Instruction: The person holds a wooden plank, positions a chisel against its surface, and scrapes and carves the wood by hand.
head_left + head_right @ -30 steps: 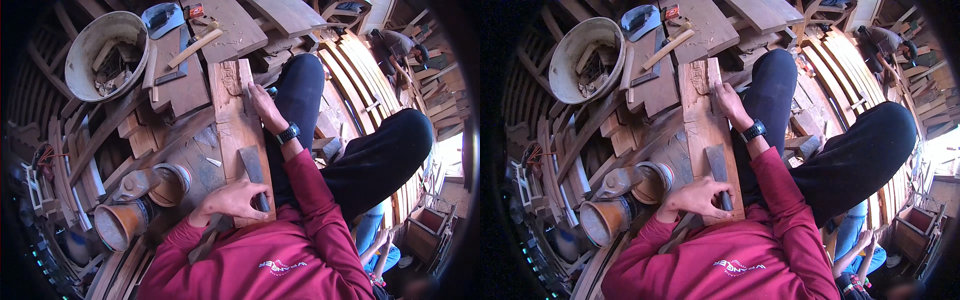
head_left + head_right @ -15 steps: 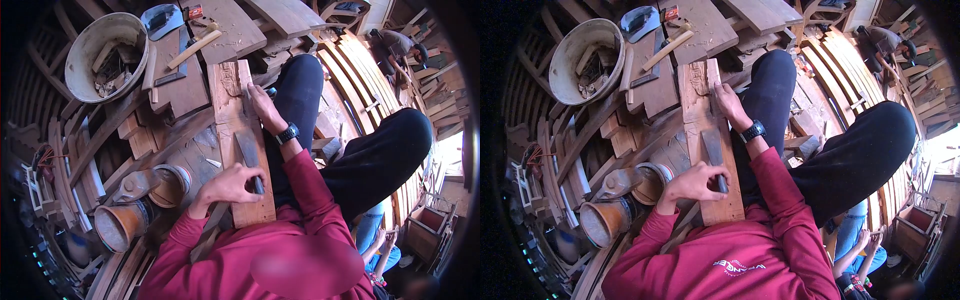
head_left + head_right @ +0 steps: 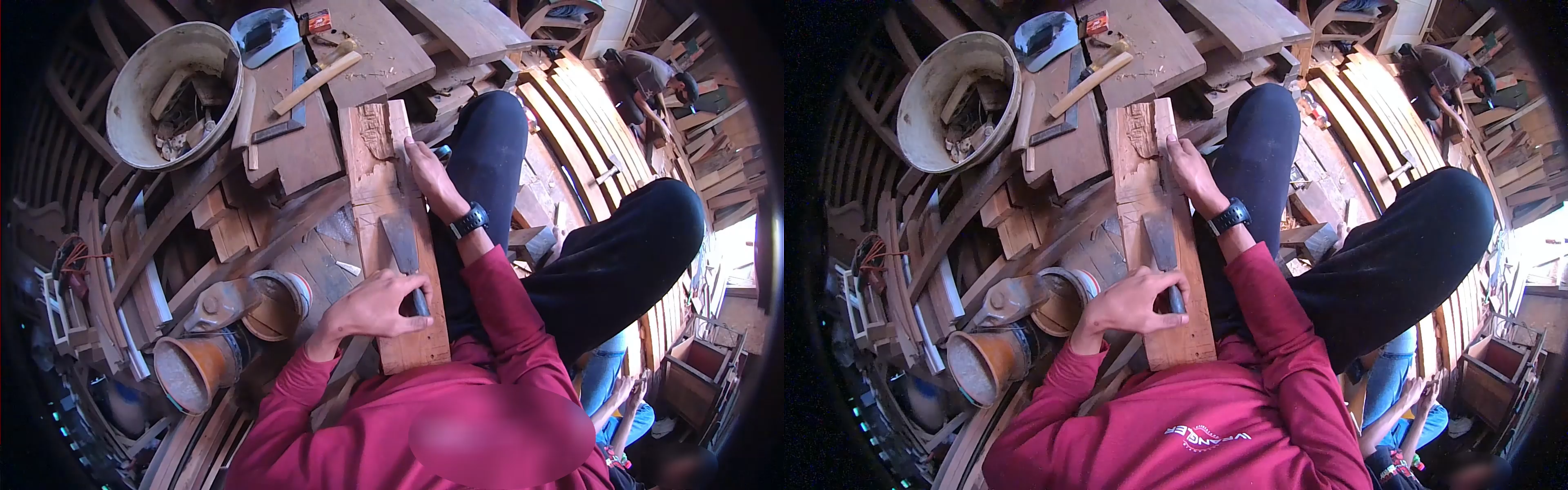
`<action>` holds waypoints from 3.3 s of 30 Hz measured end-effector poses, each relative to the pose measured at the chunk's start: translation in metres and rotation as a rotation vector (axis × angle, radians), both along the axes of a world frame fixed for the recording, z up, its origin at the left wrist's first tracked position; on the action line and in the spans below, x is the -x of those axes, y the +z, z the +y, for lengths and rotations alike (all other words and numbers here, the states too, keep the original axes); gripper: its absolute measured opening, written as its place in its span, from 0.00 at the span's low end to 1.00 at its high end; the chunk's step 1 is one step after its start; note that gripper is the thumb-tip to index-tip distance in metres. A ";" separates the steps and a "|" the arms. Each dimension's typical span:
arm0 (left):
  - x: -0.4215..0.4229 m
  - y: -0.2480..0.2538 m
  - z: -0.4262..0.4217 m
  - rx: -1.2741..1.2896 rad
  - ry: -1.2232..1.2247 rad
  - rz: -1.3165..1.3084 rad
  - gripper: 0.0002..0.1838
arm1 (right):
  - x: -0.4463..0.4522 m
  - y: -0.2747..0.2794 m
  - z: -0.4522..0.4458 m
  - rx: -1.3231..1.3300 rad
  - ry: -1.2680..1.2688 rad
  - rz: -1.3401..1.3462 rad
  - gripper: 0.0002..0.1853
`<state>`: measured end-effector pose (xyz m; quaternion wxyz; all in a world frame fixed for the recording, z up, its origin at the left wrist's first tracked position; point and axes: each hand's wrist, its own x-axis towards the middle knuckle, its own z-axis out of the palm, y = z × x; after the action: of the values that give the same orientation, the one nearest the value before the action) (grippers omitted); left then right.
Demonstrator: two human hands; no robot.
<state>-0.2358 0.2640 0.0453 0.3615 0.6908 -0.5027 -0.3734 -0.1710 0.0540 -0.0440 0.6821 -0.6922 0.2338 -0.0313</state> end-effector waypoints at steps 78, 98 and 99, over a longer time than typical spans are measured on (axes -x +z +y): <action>0.016 -0.001 0.002 -0.093 -0.025 -0.063 0.28 | 0.000 -0.007 0.004 -0.001 -0.020 -0.027 0.27; 0.005 0.036 -0.003 -0.381 -0.019 0.281 0.26 | 0.000 -0.005 0.002 0.007 0.002 0.004 0.29; 0.006 0.032 -0.002 -0.383 -0.015 0.284 0.26 | -0.001 -0.007 0.003 0.003 -0.025 -0.025 0.28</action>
<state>-0.2421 0.2622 0.0773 0.2881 0.6835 -0.3721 -0.5579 -0.1700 0.0573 -0.0514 0.6834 -0.6898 0.2341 -0.0488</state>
